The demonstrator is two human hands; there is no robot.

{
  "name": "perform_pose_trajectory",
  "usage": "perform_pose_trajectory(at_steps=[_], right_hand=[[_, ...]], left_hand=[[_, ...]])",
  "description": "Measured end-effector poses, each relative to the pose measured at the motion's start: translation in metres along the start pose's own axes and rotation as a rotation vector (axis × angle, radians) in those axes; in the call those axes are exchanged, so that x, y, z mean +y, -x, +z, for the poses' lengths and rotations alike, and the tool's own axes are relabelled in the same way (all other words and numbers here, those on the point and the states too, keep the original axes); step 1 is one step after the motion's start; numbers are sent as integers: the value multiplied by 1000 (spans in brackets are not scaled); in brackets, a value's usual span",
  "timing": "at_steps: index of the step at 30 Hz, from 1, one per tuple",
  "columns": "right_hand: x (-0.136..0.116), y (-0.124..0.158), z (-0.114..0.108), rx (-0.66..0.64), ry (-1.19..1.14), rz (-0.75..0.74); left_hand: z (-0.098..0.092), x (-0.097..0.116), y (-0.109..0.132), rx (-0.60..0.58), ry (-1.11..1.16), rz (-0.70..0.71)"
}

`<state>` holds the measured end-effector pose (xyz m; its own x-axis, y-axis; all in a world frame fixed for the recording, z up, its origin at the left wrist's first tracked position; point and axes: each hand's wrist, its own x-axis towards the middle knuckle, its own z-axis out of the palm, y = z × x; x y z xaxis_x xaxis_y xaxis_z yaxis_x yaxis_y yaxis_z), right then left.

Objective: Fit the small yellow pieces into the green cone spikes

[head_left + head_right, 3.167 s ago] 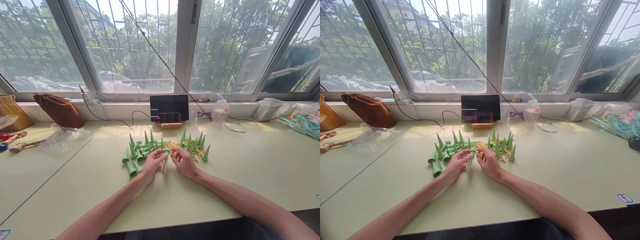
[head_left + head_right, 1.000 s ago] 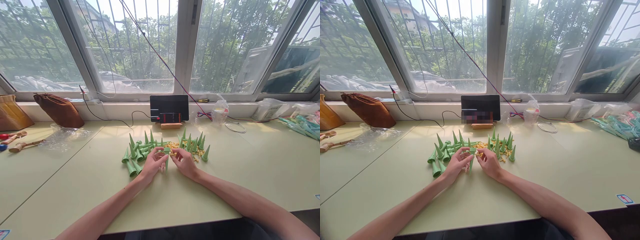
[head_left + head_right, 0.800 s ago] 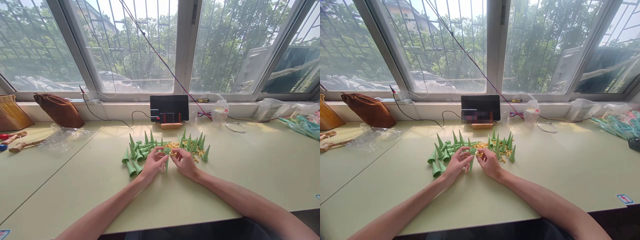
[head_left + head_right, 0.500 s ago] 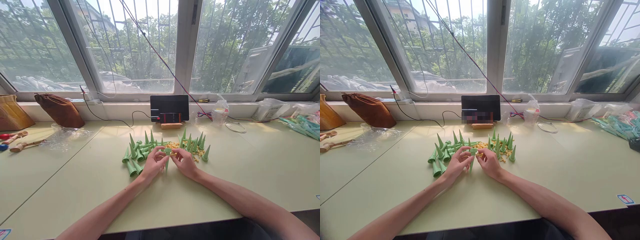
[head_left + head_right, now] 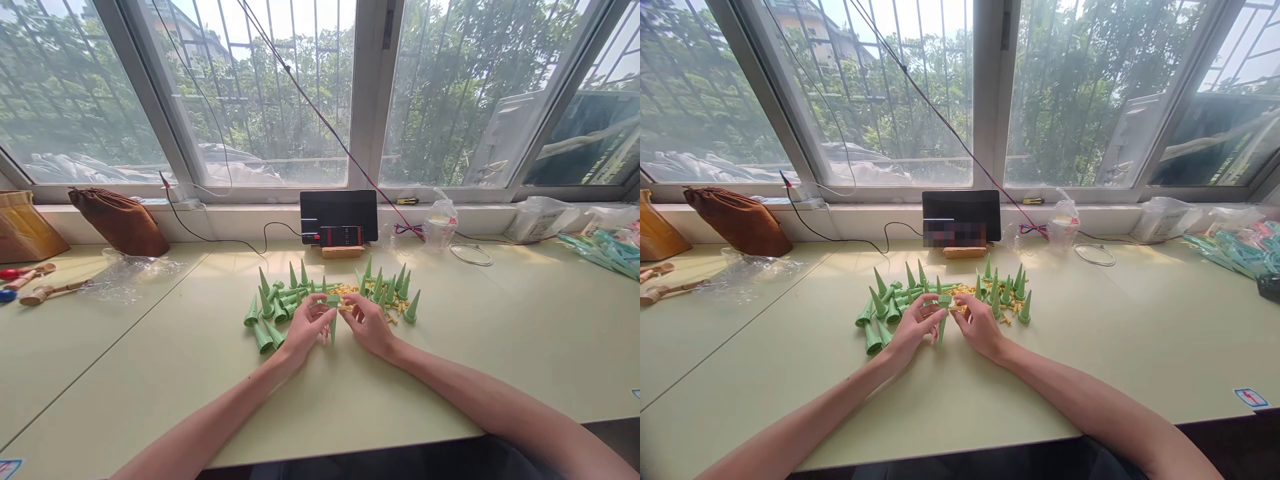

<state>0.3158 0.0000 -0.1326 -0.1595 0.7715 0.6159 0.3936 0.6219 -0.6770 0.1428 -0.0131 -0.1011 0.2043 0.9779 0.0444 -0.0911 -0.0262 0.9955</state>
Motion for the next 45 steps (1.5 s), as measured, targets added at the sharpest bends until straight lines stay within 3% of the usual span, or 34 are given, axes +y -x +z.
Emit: perform_pose_trajectory(at_steps=[11, 45], right_hand=[[7, 1, 3, 32, 49, -47], [2, 0, 0, -29, 10, -51]], left_hand=[[-1, -2, -3, 41, 30, -56], [0, 7, 4, -35, -161, 124]])
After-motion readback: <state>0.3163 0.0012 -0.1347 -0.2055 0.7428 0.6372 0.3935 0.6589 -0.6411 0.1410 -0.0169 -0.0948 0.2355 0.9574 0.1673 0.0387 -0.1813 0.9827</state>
